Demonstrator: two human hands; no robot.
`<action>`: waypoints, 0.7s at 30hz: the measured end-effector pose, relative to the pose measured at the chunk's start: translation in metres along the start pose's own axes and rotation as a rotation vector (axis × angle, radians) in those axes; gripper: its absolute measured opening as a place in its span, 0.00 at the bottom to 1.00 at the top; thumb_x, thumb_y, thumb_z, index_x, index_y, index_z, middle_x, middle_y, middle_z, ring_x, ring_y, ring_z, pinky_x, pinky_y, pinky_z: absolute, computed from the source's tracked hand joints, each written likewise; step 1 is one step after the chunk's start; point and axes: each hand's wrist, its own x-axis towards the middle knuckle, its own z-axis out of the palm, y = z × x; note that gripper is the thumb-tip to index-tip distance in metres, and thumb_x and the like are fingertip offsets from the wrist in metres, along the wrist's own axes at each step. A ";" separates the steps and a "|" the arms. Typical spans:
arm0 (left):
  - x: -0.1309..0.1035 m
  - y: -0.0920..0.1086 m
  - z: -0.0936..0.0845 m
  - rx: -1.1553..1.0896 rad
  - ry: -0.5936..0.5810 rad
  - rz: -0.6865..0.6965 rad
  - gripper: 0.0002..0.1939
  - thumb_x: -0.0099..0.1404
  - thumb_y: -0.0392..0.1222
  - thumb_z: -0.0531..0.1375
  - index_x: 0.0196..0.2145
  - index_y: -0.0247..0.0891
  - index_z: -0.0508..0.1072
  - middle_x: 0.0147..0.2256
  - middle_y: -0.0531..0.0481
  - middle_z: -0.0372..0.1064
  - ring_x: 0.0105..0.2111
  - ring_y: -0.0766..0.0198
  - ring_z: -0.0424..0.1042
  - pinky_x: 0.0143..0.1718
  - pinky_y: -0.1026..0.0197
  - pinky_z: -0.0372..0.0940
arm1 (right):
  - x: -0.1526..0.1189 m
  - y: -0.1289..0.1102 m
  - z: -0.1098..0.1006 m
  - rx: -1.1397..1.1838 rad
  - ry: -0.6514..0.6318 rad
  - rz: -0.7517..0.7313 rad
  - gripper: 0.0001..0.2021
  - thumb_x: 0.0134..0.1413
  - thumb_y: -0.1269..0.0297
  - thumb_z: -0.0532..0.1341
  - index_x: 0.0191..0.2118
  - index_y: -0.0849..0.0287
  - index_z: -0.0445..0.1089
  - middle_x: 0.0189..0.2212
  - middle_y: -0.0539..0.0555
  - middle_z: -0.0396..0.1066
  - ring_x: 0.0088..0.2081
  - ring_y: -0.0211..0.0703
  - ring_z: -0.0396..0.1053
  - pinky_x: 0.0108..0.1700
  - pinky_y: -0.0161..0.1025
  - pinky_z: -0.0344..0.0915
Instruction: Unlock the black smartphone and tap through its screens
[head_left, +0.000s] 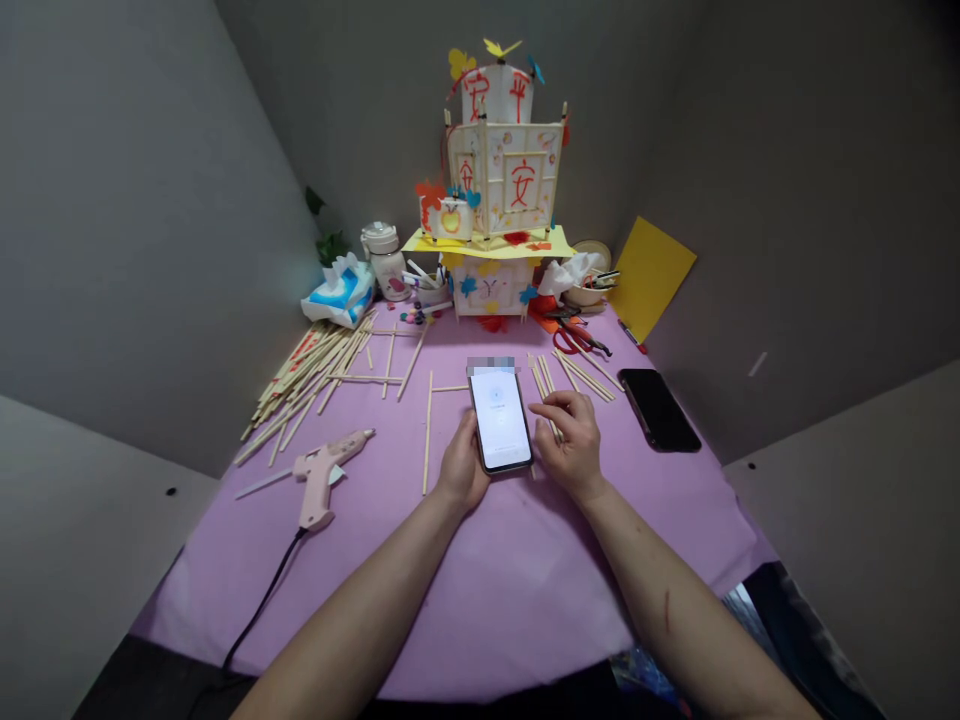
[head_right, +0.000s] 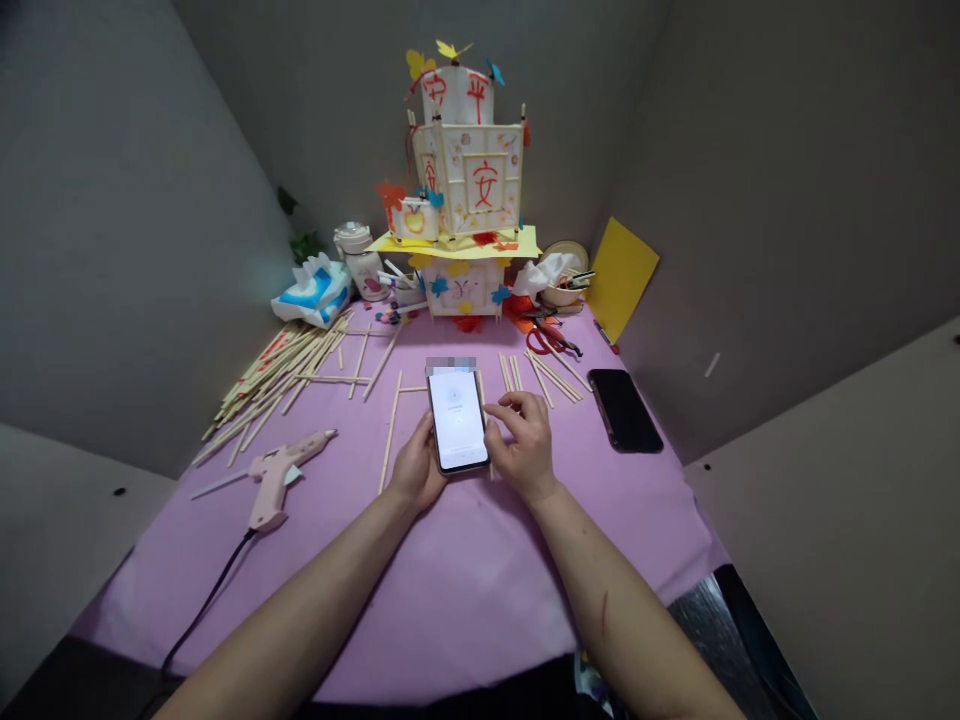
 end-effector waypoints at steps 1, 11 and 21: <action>0.000 0.000 0.000 -0.001 0.003 -0.002 0.17 0.71 0.48 0.54 0.47 0.34 0.76 0.43 0.43 0.78 0.44 0.53 0.77 0.50 0.50 0.70 | 0.000 0.000 0.000 0.008 -0.002 0.007 0.10 0.56 0.71 0.58 0.40 0.56 0.76 0.38 0.56 0.67 0.42 0.48 0.66 0.43 0.49 0.66; -0.001 -0.001 0.000 0.004 -0.005 0.005 0.18 0.71 0.48 0.53 0.48 0.34 0.75 0.43 0.43 0.78 0.43 0.53 0.77 0.50 0.49 0.70 | -0.001 -0.002 0.002 0.042 -0.027 0.032 0.09 0.57 0.70 0.58 0.38 0.56 0.76 0.37 0.56 0.67 0.41 0.48 0.67 0.42 0.48 0.67; 0.000 -0.001 -0.001 0.002 -0.007 0.012 0.18 0.71 0.48 0.53 0.48 0.33 0.75 0.42 0.42 0.78 0.41 0.53 0.77 0.50 0.49 0.69 | 0.000 -0.003 0.002 0.057 -0.030 0.037 0.09 0.56 0.71 0.58 0.38 0.57 0.77 0.37 0.56 0.67 0.41 0.47 0.67 0.42 0.48 0.67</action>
